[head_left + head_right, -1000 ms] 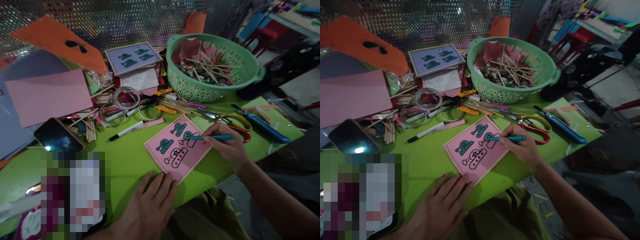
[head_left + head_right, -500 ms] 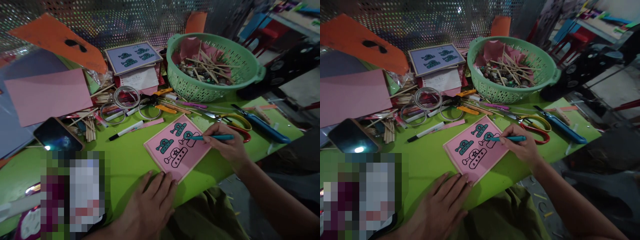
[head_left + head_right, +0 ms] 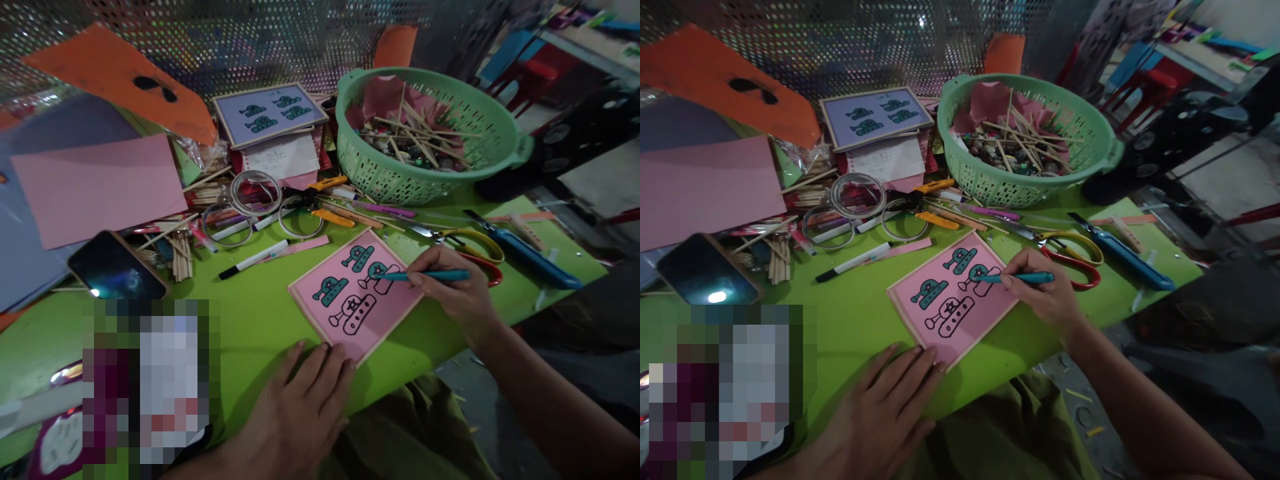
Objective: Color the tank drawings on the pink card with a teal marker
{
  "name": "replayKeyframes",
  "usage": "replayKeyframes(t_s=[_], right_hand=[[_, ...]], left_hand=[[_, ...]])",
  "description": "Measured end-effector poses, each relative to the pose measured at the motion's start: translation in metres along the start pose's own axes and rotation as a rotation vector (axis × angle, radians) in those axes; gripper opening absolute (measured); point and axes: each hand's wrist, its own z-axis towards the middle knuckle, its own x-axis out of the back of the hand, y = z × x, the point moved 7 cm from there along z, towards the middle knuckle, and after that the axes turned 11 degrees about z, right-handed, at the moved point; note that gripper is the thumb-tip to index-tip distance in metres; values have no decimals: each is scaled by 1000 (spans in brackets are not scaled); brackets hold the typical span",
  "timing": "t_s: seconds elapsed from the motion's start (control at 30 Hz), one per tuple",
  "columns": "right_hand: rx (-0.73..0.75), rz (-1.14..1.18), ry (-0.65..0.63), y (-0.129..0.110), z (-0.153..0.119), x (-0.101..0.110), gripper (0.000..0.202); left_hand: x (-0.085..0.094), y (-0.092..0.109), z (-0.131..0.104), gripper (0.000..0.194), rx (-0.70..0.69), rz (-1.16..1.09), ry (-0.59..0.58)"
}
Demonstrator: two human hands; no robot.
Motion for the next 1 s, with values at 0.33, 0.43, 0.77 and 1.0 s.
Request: replayKeyframes(t_s=[0.33,0.43,0.77,1.0], right_hand=[[-3,36,-23,0,-1,0,32],[3,35,-24,1,-1,0,33],[64,34,-47,-2,-1,-1,30],[56,30,-47,0,-1,0,29]], left_hand=[[6,-3,2,56,15,29,42],[5,-3,2,55,32,33,58],[12,-7,4,54,79,10,121],[10,-4,4,54,46,27,89]])
